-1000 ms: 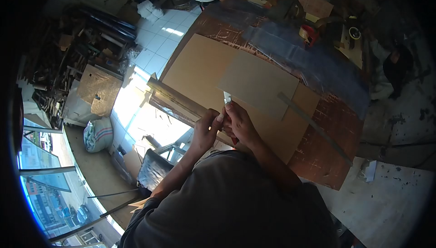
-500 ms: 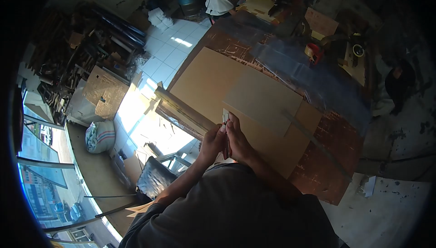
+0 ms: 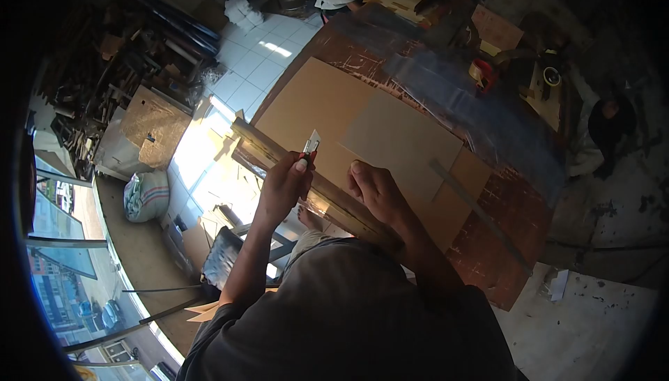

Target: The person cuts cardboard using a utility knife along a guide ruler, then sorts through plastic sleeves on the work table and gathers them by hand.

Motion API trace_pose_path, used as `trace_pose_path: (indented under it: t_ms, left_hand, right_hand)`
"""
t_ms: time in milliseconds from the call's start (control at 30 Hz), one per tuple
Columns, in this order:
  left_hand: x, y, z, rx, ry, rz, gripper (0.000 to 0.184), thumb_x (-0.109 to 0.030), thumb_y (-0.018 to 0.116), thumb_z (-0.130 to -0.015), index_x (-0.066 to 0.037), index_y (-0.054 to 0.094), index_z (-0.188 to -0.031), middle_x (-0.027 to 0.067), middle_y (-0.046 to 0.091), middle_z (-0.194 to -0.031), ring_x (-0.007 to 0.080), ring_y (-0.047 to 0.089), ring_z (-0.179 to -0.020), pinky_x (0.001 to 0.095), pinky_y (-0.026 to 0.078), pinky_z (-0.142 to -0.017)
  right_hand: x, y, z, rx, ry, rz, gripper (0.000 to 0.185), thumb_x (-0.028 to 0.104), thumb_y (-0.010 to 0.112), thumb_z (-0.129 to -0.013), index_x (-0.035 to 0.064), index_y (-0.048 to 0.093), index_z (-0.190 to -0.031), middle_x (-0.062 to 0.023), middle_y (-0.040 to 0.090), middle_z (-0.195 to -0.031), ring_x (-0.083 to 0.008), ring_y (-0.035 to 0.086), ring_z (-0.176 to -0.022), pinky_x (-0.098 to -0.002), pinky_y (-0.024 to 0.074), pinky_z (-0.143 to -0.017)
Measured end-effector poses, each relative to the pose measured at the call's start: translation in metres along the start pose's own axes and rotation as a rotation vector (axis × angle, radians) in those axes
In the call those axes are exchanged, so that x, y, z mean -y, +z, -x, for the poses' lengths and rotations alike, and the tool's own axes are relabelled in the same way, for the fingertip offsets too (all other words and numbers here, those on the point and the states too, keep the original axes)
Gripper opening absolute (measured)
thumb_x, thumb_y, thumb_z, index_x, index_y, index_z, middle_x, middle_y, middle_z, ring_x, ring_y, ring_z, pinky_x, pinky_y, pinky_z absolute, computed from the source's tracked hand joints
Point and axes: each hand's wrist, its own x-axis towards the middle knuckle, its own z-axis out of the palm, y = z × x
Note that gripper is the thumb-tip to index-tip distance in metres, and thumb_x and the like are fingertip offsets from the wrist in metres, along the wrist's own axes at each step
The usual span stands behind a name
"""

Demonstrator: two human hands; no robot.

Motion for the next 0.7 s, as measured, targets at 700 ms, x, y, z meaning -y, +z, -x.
trace_pose_path:
  t_ms: [700]
  left_hand:
    - [0.001,0.001,0.015,0.208,-0.009,-0.123,0.044,-0.039,0.052,-0.106,0.002,0.065,-0.099,0.0011,0.054,-0.065,0.0085,0.053,-0.059,0.0269,0.046,-0.055]
  right_hand:
    - [0.035,-0.003,-0.026,0.188,-0.144,0.155,0.044,0.028,0.038,-0.111,0.0034,0.050,-0.076,-0.0010,0.046,-0.062,-0.0111,0.043,-0.058,-0.0318,0.0381,-0.057]
